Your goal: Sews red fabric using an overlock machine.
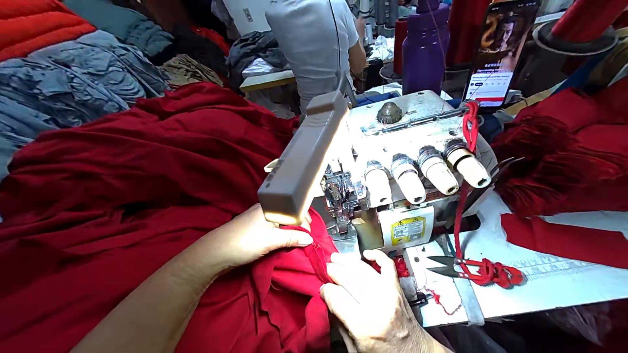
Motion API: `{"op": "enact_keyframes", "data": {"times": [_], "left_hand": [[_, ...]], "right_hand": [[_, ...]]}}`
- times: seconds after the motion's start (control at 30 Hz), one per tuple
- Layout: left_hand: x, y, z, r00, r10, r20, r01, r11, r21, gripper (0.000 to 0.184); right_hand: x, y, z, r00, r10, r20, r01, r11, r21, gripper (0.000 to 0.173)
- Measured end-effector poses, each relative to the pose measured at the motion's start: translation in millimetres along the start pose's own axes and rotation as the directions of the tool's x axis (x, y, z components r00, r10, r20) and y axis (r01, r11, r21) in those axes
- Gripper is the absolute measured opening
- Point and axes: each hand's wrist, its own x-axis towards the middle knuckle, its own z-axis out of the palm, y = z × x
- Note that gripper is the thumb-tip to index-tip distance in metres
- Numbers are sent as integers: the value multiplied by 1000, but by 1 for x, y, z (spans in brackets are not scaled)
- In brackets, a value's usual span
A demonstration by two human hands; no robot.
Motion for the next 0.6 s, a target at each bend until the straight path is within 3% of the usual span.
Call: {"op": "enact_keyframes", "data": {"times": [0.13, 0.6], "left_hand": [[3, -1, 4, 998, 63, -20, -61, 994, 87, 9], [6, -1, 14, 982, 185, -41, -165, 940, 300, 12]], "right_hand": [[-2, 4, -2, 1000, 15, -2, -14, 995, 98, 15], [-1, 11, -5, 999, -26, 21, 23, 991, 135, 15]]}}
